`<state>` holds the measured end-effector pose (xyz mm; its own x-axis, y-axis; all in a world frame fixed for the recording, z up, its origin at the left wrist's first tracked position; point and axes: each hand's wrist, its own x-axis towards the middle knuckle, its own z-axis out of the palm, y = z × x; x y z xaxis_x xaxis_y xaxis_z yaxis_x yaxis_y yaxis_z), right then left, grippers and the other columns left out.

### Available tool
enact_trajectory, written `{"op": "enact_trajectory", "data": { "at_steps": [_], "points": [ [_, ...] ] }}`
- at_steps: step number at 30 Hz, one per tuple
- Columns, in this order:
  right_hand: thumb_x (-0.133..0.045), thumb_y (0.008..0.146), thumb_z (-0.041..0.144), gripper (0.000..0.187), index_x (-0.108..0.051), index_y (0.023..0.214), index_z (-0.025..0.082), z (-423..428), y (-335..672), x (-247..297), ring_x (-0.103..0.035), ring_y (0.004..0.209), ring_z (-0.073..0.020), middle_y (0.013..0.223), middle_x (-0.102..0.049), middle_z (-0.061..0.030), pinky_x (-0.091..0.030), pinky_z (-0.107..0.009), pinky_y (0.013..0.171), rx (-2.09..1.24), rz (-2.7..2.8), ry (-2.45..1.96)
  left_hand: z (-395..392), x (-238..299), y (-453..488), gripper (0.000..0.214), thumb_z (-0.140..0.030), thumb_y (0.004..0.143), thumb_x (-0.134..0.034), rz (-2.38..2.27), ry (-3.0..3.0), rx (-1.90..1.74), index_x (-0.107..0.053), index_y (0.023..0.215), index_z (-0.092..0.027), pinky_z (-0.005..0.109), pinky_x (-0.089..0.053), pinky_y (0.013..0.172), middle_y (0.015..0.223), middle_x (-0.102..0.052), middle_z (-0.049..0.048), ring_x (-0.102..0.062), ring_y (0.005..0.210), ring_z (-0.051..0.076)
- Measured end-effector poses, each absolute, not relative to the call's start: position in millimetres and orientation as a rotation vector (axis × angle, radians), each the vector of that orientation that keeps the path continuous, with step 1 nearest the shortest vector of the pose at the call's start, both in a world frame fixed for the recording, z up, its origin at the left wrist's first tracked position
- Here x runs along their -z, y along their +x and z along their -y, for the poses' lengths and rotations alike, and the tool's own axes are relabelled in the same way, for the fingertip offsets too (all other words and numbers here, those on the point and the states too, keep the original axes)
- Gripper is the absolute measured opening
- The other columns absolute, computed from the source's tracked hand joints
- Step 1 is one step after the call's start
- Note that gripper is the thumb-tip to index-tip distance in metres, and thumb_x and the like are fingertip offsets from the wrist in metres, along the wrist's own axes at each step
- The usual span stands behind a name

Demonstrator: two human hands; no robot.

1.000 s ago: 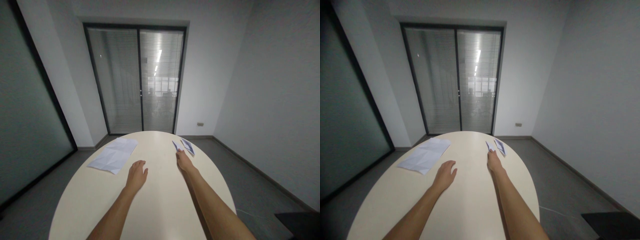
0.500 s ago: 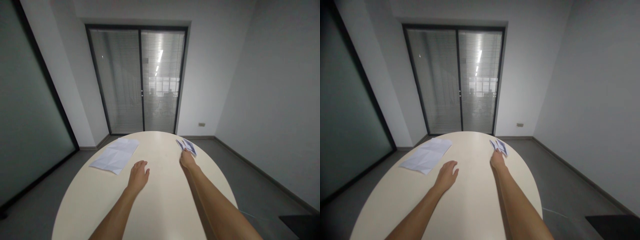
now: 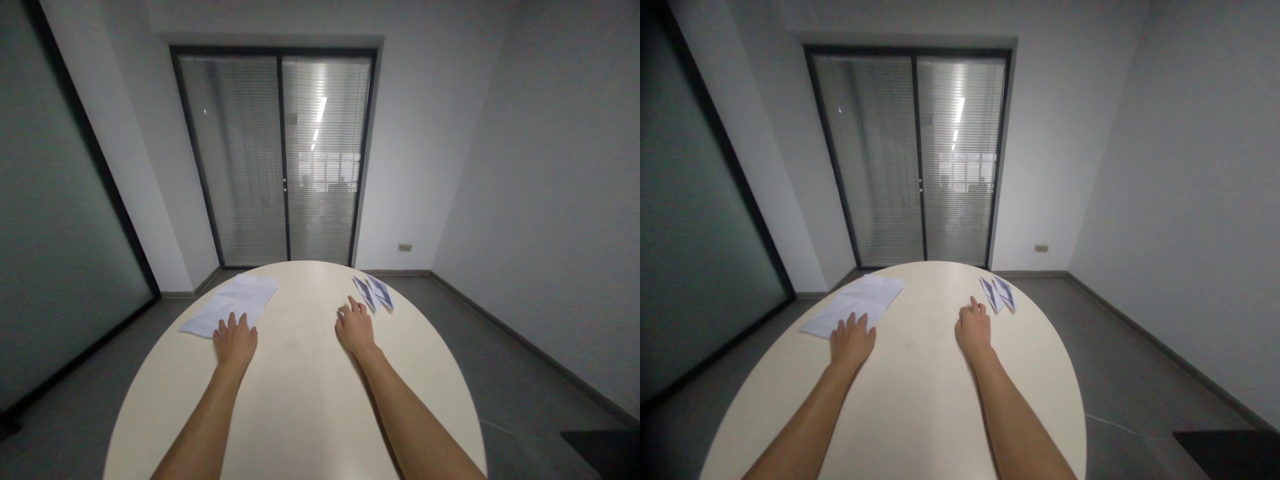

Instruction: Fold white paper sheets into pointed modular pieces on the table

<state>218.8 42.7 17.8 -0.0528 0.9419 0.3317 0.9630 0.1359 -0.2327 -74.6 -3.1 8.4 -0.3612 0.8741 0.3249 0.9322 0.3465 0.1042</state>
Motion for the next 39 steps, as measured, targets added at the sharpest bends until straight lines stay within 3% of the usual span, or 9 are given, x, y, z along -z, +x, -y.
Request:
{"op": "enact_trajectory", "data": {
  "at_steps": [4, 9, 17, 24, 30, 35, 39],
  "points": [
    [-0.051, 0.09, 0.023, 0.033, -0.073, 0.115, 0.018, -40, 223, -9, -0.04, 0.133, -0.0342, 0.154, -0.044, -0.0127, -0.039, -0.044, 0.104, 0.043, 2.058, -1.784, 0, -8, -82, 0.036, -0.029, 0.097, -0.044, 2.457, -1.698, 0.362, -0.063, 0.124, -0.015, 0.036, -0.05, 0.091, 0.125, -0.068, 0.0141, -0.062, 0.116, 0.028],
    [-0.053, 0.089, 0.023, 0.034, -0.073, 0.116, 0.018, -37, 229, -10, -0.04, 0.135, -0.0335, 0.152, -0.047, -0.0137, -0.039, -0.043, 0.104, -0.03, 2.046, -1.758, 0, -14, -83, 0.036, -0.026, 0.1, -0.034, 2.508, -1.698, 0.339, -0.068, 0.107, -0.014, 0.036, -0.052, 0.074, 0.104, -0.074, 0.0156, -0.07, 0.099, 0.029],
    [-0.054, 0.088, 0.023, 0.034, -0.074, 0.115, 0.018, -41, 228, -5, -0.04, 0.136, -0.0338, 0.151, -0.048, -0.0139, -0.038, -0.044, 0.106, -0.102, 2.039, -1.728, -2, -13, -85, 0.028, -0.035, 0.096, -0.048, 2.503, -1.752, 0.432, -0.067, 0.108, -0.018, 0.035, -0.051, 0.075, 0.102, -0.075, 0.0124, -0.07, 0.1, 0.029],
    [-0.054, 0.089, 0.024, 0.033, -0.074, 0.114, 0.019, -40, 226, -3, -0.042, 0.134, -0.0326, 0.149, -0.051, -0.0128, -0.039, -0.043, 0.105, -0.097, 2.036, -1.72, -2, -10, -83, 0.032, -0.026, 0.099, -0.039, 2.471, -1.707, 0.365, -0.068, 0.1, -0.013, 0.036, -0.051, 0.071, 0.101, -0.074, 0.0153, -0.07, 0.097, 0.03],
    [-0.054, 0.089, 0.024, 0.032, -0.074, 0.113, 0.019, -39, 224, -3, -0.042, 0.135, -0.0315, 0.148, -0.052, -0.0122, -0.04, -0.042, 0.106, -0.111, 2.029, -1.71, -1, -17, -79, 0.035, -0.021, 0.099, -0.036, 2.239, -1.633, 0.504, -0.068, 0.1, -0.009, 0.037, -0.052, 0.078, 0.098, -0.072, 0.0165, -0.069, 0.098, 0.029],
    [-0.054, 0.09, 0.025, 0.031, -0.073, 0.114, 0.019, -37, 217, -4, -0.042, 0.136, -0.0303, 0.145, -0.054, -0.0123, -0.039, -0.041, 0.108, -0.136, 2.031, -1.685, 1, -28, -65, 0.033, -0.018, 0.097, -0.04, 1.99, -1.712, 0.729, -0.065, 0.116, -0.009, 0.042, -0.051, 0.095, 0.118, -0.07, 0.0173, -0.062, 0.118, 0.03],
    [-0.052, 0.094, 0.032, 0.036, -0.068, 0.123, 0.017, -30, 208, -10, -0.045, 0.134, -0.029, 0.144, -0.055, -0.0136, -0.038, -0.04, 0.109, -0.161, 1.999, -1.623, 8, -33, -48, 0.022, -0.016, 0.092, -0.047, 1.761, -2.028, 0.78, -0.069, 0.096, -0.016, 0.046, -0.046, 0.106, 0.134, -0.064, 0.013, -0.053, 0.13, 0.031]
  ]
}}
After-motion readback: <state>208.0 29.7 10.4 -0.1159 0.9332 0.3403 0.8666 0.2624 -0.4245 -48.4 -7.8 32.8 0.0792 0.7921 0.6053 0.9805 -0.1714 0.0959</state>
